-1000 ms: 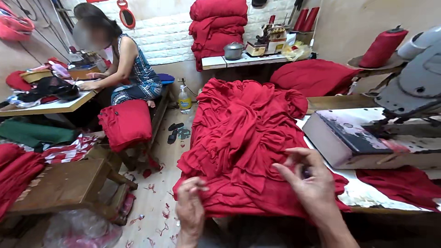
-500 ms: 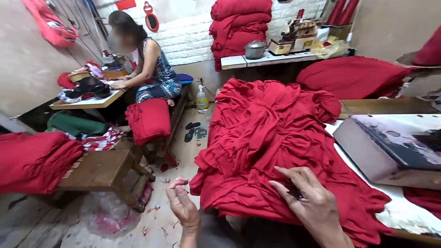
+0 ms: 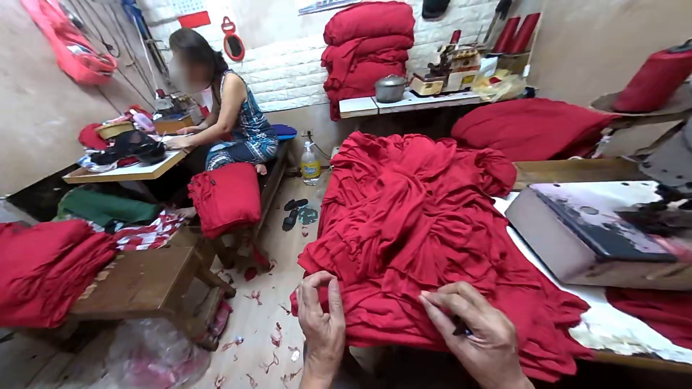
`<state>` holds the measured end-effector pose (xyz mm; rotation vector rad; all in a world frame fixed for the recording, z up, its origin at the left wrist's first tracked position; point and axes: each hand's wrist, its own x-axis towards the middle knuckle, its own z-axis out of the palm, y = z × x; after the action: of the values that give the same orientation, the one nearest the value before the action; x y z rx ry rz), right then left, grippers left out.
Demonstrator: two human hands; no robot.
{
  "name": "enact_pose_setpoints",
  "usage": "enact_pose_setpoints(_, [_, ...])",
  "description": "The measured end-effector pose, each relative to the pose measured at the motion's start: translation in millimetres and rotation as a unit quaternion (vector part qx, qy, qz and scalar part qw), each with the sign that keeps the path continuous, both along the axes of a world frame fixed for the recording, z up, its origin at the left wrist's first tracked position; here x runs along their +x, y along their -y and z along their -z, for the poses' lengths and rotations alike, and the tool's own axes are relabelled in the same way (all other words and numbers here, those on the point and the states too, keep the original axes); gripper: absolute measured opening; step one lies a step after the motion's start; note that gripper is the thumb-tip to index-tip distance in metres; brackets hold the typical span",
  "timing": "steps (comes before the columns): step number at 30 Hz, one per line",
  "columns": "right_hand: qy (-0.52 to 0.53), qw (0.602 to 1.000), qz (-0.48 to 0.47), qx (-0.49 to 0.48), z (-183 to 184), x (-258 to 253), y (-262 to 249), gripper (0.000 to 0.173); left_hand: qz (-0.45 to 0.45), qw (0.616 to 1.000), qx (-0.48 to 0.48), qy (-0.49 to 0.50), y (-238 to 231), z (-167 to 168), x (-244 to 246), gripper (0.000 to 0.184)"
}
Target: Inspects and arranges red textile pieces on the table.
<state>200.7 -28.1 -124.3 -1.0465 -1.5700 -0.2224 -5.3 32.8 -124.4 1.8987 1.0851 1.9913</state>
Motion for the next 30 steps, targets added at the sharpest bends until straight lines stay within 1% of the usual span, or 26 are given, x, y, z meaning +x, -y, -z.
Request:
enact_pose_setpoints(2, [0.019, 1.0, -0.02, 0.0, 3.3, -1.1, 3.9, 0.009, 0.019, 1.0, 0.005, -0.016, -0.8, -6.0, 10.4, 0.018])
enact_pose_setpoints(4, [0.053, 0.998, -0.04, 0.015, 9.4, -3.6, 6.8, 0.011, 0.057, 0.998, 0.012, -0.021, -0.7, -14.6, 21.8, 0.018])
enact_pose_setpoints(6, [0.086, 0.994, -0.064, 0.032, 12.5, -6.9, 11.1, 0.025, 0.101, 0.994, 0.03, -0.036, -0.4, -23.4, 32.4, 0.016])
enact_pose_setpoints(8, [0.102, 0.991, -0.064, 0.05, 13.1, -5.9, 14.2, 0.035, 0.127, 0.987, 0.058, -0.081, -0.5, -31.7, 44.8, 0.015])
enact_pose_setpoints(9, [0.1, 0.991, -0.055, 0.063, 12.6, -2.1, 14.5, 0.037, 0.136, 0.981, 0.07, -0.117, 0.0, -35.3, 51.4, 0.017])
enact_pose_setpoints(10, [0.09, 0.992, -0.039, 0.075, 11.4, 3.0, 14.0, 0.036, 0.147, 0.973, 0.076, -0.16, 1.0, -37.4, 57.0, 0.022])
enact_pose_setpoints(13, [0.03, 0.996, 0.048, 0.068, 1.7, 24.9, 8.9, 0.029, 0.164, 0.934, 0.057, -0.312, -0.5, -32.7, 66.8, 0.058])
enact_pose_setpoints(14, [0.004, 0.996, 0.08, 0.046, -4.2, 33.6, 6.7, 0.027, 0.169, 0.922, 0.048, -0.346, -4.8, -29.5, 68.4, 0.058])
enact_pose_setpoints(15, [-0.024, 0.994, 0.104, 0.015, -10.6, 42.5, 4.2, 0.023, 0.177, 0.916, 0.042, -0.359, -10.9, -26.2, 69.2, 0.046])
enact_pose_setpoints(16, [-0.05, 0.991, 0.121, -0.017, -17.4, 51.2, 1.4, 0.02, 0.177, 0.918, 0.04, -0.353, -16.3, -24.4, 69.3, 0.027])
enact_pose_setpoints(17, [-0.069, 0.987, 0.138, -0.046, -23.2, 59.5, -1.9, 0.02, 0.159, 0.928, 0.046, -0.333, -20.5, -25.0, 68.6, 0.015])
enact_pose_setpoints(18, [-0.079, 0.982, 0.155, -0.07, -28.5, 67.0, -6.1, 0.022, 0.129, 0.941, 0.054, -0.307, -23.8, -27.8, 67.3, 0.012])
enact_pose_setpoints(19, [-0.081, 0.979, 0.162, -0.093, -33.5, 73.7, -10.0, 0.029, 0.092, 0.954, 0.057, -0.28, -27.0, -31.2, 65.0, 0.012])
enact_pose_setpoints(21, [-0.083, 0.973, 0.147, -0.156, -43.4, 81.8, -17.0, 0.058, 0.031, 0.97, 0.033, -0.237, -32.6, -36.4, 58.4, 0.014])
enact_pose_setpoints(22, [-0.076, 0.968, 0.134, -0.198, -47.5, 83.8, -20.5, 0.07, 0.016, 0.975, 0.012, -0.219, -35.9, -36.3, 55.8, 0.014])
enact_pose_setpoints(23, [-0.06, 0.962, 0.119, -0.237, -49.9, 85.7, -24.3, 0.073, 0.013, 0.979, -0.014, -0.203, -39.0, -34.6, 54.0, 0.014])
enact_pose_setpoints(24, [-0.039, 0.962, 0.107, -0.249, -48.6, 87.4, -28.6, 0.061, 0.015, 0.981, -0.036, -0.189, -42.4, -31.3, 53.4, 0.014])
enact_pose_setpoints(25, [-0.023, 0.969, 0.104, -0.221, -43.1, 87.7, -33.8, 0.041, 0.011, 0.982, -0.043, -0.182, -45.4, -27.8, 53.6, 0.014])
enact_pose_setpoints(26, [-0.015, 0.979, 0.113, -0.167, -37.6, 86.0, -38.7, 0.025, 0.007, 0.983, -0.042, -0.181, -47.4, -25.7, 53.7, 0.014])
enact_pose_setpoints(27, [-0.011, 0.985, 0.13, -0.112, -35.0, 83.9, -41.6, 0.019, 0.005, 0.983, -0.04, -0.181, -48.2, -25.2, 53.7, 0.013])
enact_pose_setpoints(30, [-0.013, 0.984, 0.176, 0.01, -39.3, 81.5, -35.1, 0.019, -0.006, 0.987, -0.039, -0.158, -47.7, -23.6, 52.1, 0.013])
